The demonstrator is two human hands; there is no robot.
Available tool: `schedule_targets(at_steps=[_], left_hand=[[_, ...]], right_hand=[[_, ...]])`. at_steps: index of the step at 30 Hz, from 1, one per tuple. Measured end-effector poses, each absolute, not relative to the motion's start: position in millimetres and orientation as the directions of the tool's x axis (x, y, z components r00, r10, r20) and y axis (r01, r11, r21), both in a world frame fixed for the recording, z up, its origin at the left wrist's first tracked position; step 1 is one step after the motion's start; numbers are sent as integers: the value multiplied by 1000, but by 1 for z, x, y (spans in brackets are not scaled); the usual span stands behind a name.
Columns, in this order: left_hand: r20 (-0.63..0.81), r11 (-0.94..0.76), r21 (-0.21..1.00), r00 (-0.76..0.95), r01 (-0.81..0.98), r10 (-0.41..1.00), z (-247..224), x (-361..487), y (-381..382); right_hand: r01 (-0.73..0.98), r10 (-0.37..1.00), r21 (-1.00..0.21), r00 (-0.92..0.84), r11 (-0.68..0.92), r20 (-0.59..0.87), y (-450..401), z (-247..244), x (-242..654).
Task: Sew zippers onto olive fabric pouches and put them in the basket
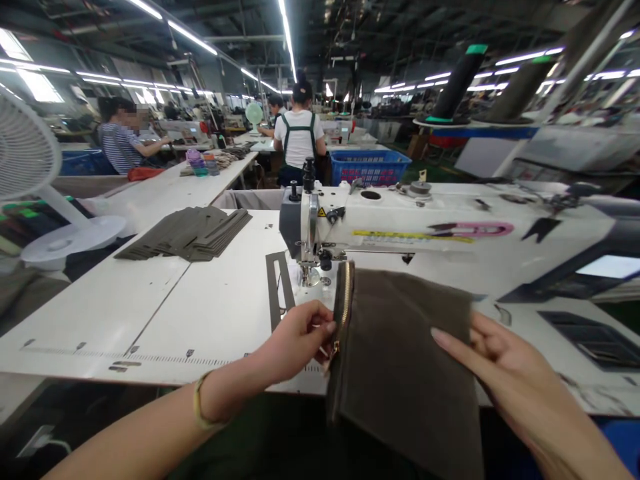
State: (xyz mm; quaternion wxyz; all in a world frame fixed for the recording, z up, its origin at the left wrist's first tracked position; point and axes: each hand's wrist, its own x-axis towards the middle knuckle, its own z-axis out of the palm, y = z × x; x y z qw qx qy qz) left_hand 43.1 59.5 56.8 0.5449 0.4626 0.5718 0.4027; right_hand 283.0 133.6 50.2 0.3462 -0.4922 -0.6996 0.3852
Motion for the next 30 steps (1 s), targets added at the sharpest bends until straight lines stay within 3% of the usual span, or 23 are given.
schedule_targets(at_steps=[2, 4, 6, 8, 9, 11, 13, 17, 21, 23, 25, 27, 30], left_hand=[[-439, 432, 894, 52, 117, 897, 40, 32, 57], [-416, 395, 880, 26, 264, 909, 33, 19, 52], [-183, 160, 834, -9, 529, 983, 34, 9, 46], [68, -124, 631, 105, 766, 992, 39, 1, 44], [127, -239, 512, 202, 825, 971, 40, -1, 44], [135, -384, 345, 360, 856, 923, 40, -4, 49], [92, -429, 261, 420, 865, 903, 35, -5, 57], [23, -403, 223, 408, 888, 913, 26, -7, 70], [12, -386, 251, 396, 888, 918, 23, -10, 72], [11, -376, 263, 387, 888, 922, 23, -11, 72], [6, -377, 266, 390, 887, 921, 23, -11, 73], [-2, -378, 260, 392, 888, 920, 24, -11, 75], [-15, -360, 256, 376, 897, 926, 25, -9, 80]], right_hand=[[387, 950, -919, -307, 70, -57, 139, 36, 273], [363, 923, -932, -363, 11, -130, 147, 21, 262], [379, 921, -924, -374, 50, -104, 153, 9, 252], [430, 938, -895, -345, 118, -42, 156, 3, 246], [465, 947, -871, -322, 160, 2, 156, 2, 243], [536, 955, -809, -280, 241, 99, 154, 3, 237], [598, 952, -743, -233, 301, 199, 152, 4, 230], [730, 908, -568, -180, 381, 377, 153, 0, 219], [918, 903, -202, -259, 340, 342, 154, -9, 219], [946, 903, -9, -306, 324, 301, 152, -5, 218], [921, 848, 121, -388, 369, 362, 149, 5, 212], [845, 719, 170, -524, 508, 457, 147, 13, 201], [600, 509, 90, -741, 795, 438, 145, 10, 181]])
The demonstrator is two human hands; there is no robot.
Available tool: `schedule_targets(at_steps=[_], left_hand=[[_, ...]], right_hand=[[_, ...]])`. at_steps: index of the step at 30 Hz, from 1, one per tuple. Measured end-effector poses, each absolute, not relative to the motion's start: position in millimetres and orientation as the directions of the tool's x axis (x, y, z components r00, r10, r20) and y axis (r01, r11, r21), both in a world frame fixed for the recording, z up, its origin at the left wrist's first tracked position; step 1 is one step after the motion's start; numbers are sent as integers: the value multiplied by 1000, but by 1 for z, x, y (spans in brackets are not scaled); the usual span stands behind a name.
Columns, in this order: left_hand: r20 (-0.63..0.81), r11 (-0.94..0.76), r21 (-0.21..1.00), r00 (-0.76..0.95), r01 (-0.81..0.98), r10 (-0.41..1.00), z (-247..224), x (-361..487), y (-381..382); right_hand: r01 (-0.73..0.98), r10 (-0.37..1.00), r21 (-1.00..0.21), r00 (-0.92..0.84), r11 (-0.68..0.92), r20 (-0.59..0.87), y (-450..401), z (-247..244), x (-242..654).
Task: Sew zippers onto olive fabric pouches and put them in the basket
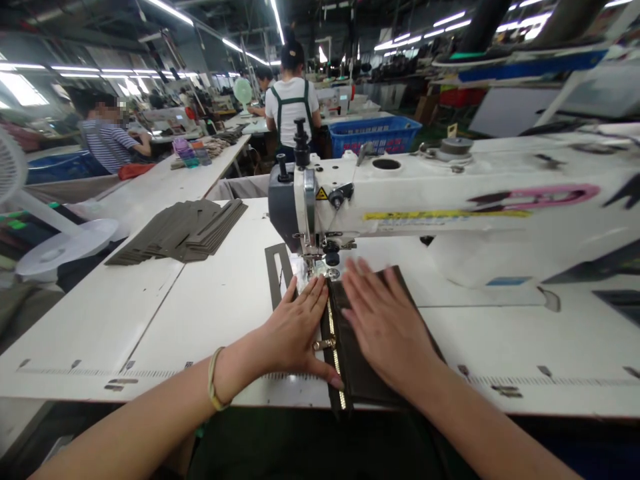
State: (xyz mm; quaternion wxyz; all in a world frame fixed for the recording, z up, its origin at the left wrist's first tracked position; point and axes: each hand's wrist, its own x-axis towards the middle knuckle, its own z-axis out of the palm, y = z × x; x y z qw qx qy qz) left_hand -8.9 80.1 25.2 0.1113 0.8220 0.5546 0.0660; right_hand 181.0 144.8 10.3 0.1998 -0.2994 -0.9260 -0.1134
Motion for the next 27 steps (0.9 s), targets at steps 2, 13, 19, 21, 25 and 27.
schedule_targets(at_steps=[2, 13, 19, 21, 25, 27], left_hand=[[-11, -357, 265, 373, 896, 928, 24, -8, 82], [-17, -372, 280, 392, 885, 920, 26, -9, 81], [-3, -405, 263, 420, 876, 907, 21, -10, 84], [21, -405, 261, 415, 876, 910, 23, -18, 82], [3, -212, 227, 217, 950, 976, 31, -46, 56], [-53, -162, 213, 177, 963, 983, 34, -59, 32]], right_hand=[[510, 477, 0, -805, 860, 354, 145, -2, 172], [338, 285, 111, -897, 935, 338, 65, 2, 226], [369, 327, 26, -853, 929, 408, 77, 19, 216], [439, 413, -34, -813, 898, 410, 99, 13, 196], [459, 444, -43, -825, 887, 348, 132, -9, 170], [461, 460, -79, -824, 884, 332, 138, -15, 167]])
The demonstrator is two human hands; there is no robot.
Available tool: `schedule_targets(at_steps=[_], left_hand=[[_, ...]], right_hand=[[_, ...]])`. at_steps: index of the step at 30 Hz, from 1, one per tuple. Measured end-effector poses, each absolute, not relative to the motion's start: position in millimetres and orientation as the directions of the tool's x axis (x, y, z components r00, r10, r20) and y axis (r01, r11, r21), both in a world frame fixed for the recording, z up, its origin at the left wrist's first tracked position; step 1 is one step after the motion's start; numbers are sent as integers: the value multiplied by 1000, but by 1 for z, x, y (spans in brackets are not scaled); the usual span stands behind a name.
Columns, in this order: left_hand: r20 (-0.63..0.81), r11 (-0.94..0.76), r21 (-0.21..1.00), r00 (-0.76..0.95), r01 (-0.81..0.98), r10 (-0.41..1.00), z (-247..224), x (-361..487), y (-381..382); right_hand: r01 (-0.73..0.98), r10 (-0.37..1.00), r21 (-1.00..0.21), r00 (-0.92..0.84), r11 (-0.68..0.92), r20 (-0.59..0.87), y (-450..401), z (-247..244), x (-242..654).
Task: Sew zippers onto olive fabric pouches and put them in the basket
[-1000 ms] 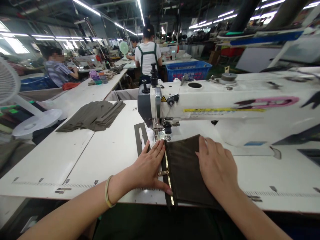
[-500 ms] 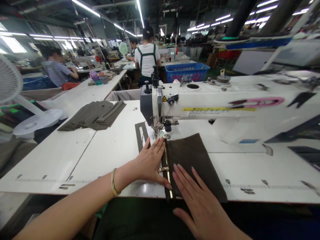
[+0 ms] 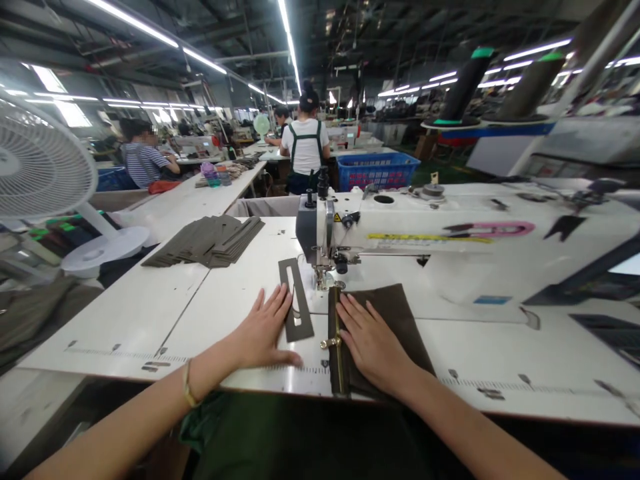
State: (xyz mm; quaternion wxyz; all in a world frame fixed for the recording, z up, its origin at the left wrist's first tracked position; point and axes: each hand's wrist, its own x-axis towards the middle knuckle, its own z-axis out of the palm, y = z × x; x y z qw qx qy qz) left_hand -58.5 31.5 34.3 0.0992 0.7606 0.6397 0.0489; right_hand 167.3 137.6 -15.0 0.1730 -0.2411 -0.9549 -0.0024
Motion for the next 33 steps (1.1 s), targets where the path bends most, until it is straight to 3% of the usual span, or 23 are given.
schedule_targets(at_steps=[5, 10, 17, 21, 26, 30, 33], left_hand=[[-37, -302, 240, 320, 922, 947, 39, -61, -24], [15, -282, 254, 288, 925, 957, 39, -60, -27], [-26, -314, 299, 336, 901, 941, 30, -73, -17], [-4, -319, 291, 335, 902, 942, 29, -73, -16], [81, -305, 264, 294, 915, 952, 23, -71, -8], [152, -288, 256, 256, 923, 955, 20, -67, 2], [166, -288, 261, 251, 921, 954, 22, -65, 5]], right_hand=[[467, 471, -111, -797, 878, 377, 144, -12, 162], [458, 474, -139, -787, 878, 395, 143, -3, 155], [214, 306, -265, -874, 940, 377, 113, 10, 163], [181, 355, -400, -835, 899, 420, 112, 6, 160], [116, 388, -475, -754, 872, 529, 115, 4, 158], [286, 555, -521, -675, 804, 486, 120, 5, 158], [382, 643, -571, -672, 726, 368, 127, 7, 160]])
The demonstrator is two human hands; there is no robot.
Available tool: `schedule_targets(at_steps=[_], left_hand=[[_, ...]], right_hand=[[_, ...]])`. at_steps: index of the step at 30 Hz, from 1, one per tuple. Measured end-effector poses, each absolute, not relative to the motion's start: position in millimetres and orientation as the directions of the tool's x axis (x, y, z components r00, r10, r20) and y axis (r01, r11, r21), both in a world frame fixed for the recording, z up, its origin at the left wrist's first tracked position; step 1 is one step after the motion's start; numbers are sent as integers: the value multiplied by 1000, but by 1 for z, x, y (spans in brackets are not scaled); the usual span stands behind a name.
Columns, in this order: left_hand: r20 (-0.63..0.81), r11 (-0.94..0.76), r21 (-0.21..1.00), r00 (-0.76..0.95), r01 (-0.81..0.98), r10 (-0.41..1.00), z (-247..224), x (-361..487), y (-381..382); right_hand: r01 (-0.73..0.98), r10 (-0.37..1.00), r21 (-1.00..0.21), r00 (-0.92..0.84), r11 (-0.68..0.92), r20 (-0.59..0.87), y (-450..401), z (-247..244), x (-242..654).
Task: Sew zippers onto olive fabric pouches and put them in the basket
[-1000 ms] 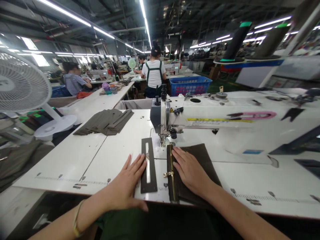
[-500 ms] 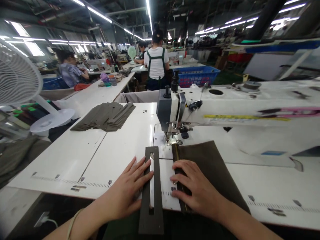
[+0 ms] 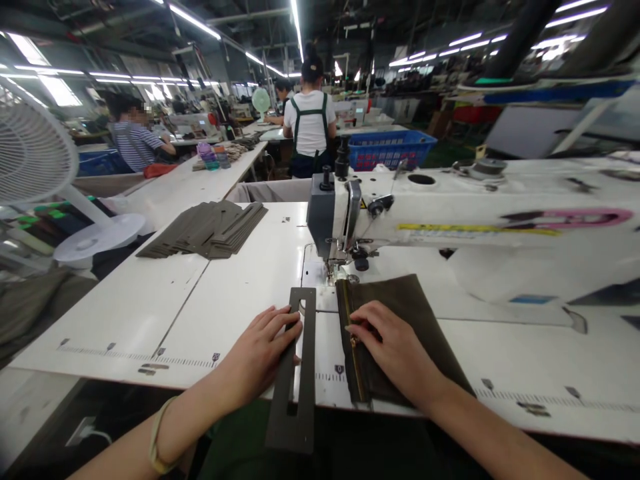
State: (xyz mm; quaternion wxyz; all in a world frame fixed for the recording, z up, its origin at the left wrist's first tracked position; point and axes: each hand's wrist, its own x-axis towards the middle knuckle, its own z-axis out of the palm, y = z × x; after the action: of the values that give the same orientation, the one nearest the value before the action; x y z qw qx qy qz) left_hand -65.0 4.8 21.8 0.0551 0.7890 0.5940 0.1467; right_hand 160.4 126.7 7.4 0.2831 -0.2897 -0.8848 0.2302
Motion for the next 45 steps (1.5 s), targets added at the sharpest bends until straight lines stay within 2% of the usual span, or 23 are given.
schedule_targets(at_steps=[4, 7, 10, 12, 15, 19, 21, 23, 25, 28, 31, 33, 39, 45], left_hand=[[177, -288, 274, 247, 917, 953, 23, -64, 3], [213, -296, 252, 245, 921, 946, 16, -65, 3], [254, -298, 217, 241, 930, 937, 8, -66, 6], [285, -304, 216, 237, 928, 929, 5, -67, 10], [337, -301, 247, 209, 921, 918, 6, -72, 15], [455, -269, 266, 125, 926, 882, 20, -76, 18], [519, -295, 224, 143, 929, 843, 26, -71, 22], [546, -338, 132, 216, 932, 810, 28, -59, 29], [519, -363, 39, 292, 931, 803, 24, -44, 40], [414, -364, -28, 342, 931, 844, 12, -27, 54], [366, -357, -43, 347, 933, 864, 3, -23, 60], [384, -354, -42, 342, 934, 858, 1, -25, 60], [414, -354, -74, 351, 932, 840, 1, -29, 61], [376, -379, -107, 391, 919, 840, 1, -34, 64]], right_hand=[[365, 593, -586, -764, 723, 256, 128, 13, 167], [339, 540, -501, -772, 796, 336, 114, 21, 172], [232, 384, -375, -830, 897, 405, 101, 31, 177], [200, 330, -317, -837, 927, 436, 102, 33, 180], [302, 384, -241, -778, 922, 497, 121, 21, 178], [397, 382, -74, -791, 915, 479, 139, -10, 165], [416, 375, -19, -798, 909, 471, 133, -21, 156], [445, 387, 9, -790, 896, 476, 124, -26, 148], [467, 400, 18, -775, 884, 489, 116, -28, 145], [470, 394, 19, -761, 883, 515, 114, -27, 144], [460, 389, 8, -759, 888, 523, 117, -24, 145], [461, 407, -25, -754, 887, 516, 120, -20, 145], [455, 502, -221, -715, 863, 487, 126, -7, 140], [500, 542, -222, -703, 837, 460, 127, -8, 135]])
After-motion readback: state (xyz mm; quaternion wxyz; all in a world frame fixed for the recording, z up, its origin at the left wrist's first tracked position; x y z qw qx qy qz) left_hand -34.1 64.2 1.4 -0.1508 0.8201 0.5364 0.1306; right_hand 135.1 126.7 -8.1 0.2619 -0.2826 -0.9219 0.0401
